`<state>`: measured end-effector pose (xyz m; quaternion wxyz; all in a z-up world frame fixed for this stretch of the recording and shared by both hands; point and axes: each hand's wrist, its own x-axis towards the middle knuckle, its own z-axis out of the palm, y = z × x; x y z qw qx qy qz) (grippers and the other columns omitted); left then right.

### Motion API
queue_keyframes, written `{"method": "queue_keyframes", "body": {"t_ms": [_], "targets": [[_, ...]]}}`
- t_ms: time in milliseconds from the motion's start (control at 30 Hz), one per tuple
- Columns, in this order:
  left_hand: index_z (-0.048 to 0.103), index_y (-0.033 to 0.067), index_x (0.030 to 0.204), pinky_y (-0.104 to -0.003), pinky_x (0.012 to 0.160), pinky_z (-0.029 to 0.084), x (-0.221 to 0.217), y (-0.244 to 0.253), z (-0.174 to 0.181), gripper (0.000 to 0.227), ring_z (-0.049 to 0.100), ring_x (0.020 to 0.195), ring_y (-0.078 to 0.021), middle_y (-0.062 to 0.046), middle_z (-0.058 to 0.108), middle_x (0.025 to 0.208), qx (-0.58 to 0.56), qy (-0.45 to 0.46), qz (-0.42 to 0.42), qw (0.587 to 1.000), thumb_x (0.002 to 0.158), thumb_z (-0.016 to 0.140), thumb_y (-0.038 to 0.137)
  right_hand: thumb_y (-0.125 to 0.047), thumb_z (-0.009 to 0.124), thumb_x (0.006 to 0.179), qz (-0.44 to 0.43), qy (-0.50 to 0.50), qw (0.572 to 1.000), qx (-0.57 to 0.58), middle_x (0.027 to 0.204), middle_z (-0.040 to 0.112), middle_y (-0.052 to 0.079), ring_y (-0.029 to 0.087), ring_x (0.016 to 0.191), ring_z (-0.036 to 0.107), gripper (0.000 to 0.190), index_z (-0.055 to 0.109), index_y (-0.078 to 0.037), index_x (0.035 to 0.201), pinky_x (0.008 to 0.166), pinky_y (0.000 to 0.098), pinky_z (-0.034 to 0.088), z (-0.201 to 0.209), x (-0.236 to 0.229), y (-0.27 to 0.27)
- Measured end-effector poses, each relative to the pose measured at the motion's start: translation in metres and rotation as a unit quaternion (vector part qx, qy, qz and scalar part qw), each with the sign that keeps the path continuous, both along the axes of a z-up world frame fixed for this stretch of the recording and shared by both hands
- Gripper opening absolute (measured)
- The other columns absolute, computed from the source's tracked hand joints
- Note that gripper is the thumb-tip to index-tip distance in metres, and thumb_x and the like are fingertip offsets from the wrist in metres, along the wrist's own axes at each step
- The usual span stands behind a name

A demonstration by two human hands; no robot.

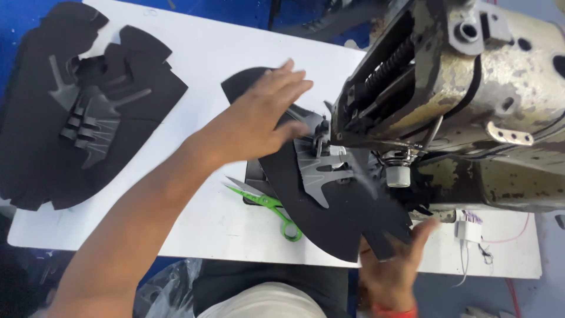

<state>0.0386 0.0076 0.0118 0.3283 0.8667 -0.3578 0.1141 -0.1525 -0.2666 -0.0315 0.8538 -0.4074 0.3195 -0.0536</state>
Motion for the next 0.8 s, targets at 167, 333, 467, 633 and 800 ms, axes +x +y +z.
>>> {"method": "queue_keyframes", "body": {"t_ms": [167,333,467,633,800], "targets": [[0.050,0.0079,0.144,-0.047,0.104,0.042,-0.010,-0.018,0.012,0.088,0.053,0.129,-0.0372,-0.021,0.057,0.135,0.076,0.276,0.006,0.958,0.074,0.086,0.048,-0.014,0.071,0.088,0.047,-0.026,0.926,-0.372,0.103,0.070,0.005,0.021,0.092,0.065,0.039,0.063,-0.009,0.126,0.077,0.0345,0.056,0.062,0.045,-0.030],[0.049,0.0112,0.137,-0.041,0.087,0.054,-0.054,-0.031,0.017,0.083,0.070,0.103,-0.0280,-0.013,0.070,0.114,0.014,0.425,0.106,0.899,0.074,0.084,0.051,0.011,0.078,0.085,0.080,-0.240,0.468,-0.847,0.108,0.069,0.019,0.035,0.109,0.065,0.022,0.071,0.005,0.105,0.094,0.0461,0.053,0.092,0.067,-0.016],[0.047,0.0142,0.137,-0.040,0.069,0.053,-0.065,-0.039,0.024,0.072,0.070,0.077,-0.0237,-0.012,0.072,0.098,-0.024,0.464,0.157,0.871,0.079,0.079,0.043,0.006,0.071,0.076,0.299,-0.340,0.395,-0.800,0.117,0.073,0.010,0.029,0.109,0.069,0.042,0.076,-0.006,0.117,0.090,0.0418,0.055,0.086,0.097,0.008],[0.048,0.0122,0.140,-0.037,0.064,0.051,-0.077,-0.036,-0.005,0.066,0.067,0.070,-0.0188,-0.012,0.072,0.096,-0.093,0.399,0.161,0.898,0.085,0.077,0.035,0.018,0.059,0.076,0.359,-0.325,0.419,-0.768,0.122,0.074,0.009,0.028,0.110,0.071,0.061,0.077,-0.014,0.124,0.087,0.0384,0.056,0.064,0.117,0.002],[0.047,0.0130,0.147,-0.039,0.064,0.051,-0.079,-0.038,-0.003,0.063,0.066,0.067,-0.0217,-0.010,0.073,0.099,-0.148,0.397,0.162,0.891,0.091,0.072,0.029,0.016,0.049,0.095,0.452,-0.307,0.715,-0.435,0.125,0.071,0.011,0.028,0.117,0.069,0.046,0.066,-0.018,0.122,0.094,0.0349,0.057,0.063,0.119,0.001]]}}
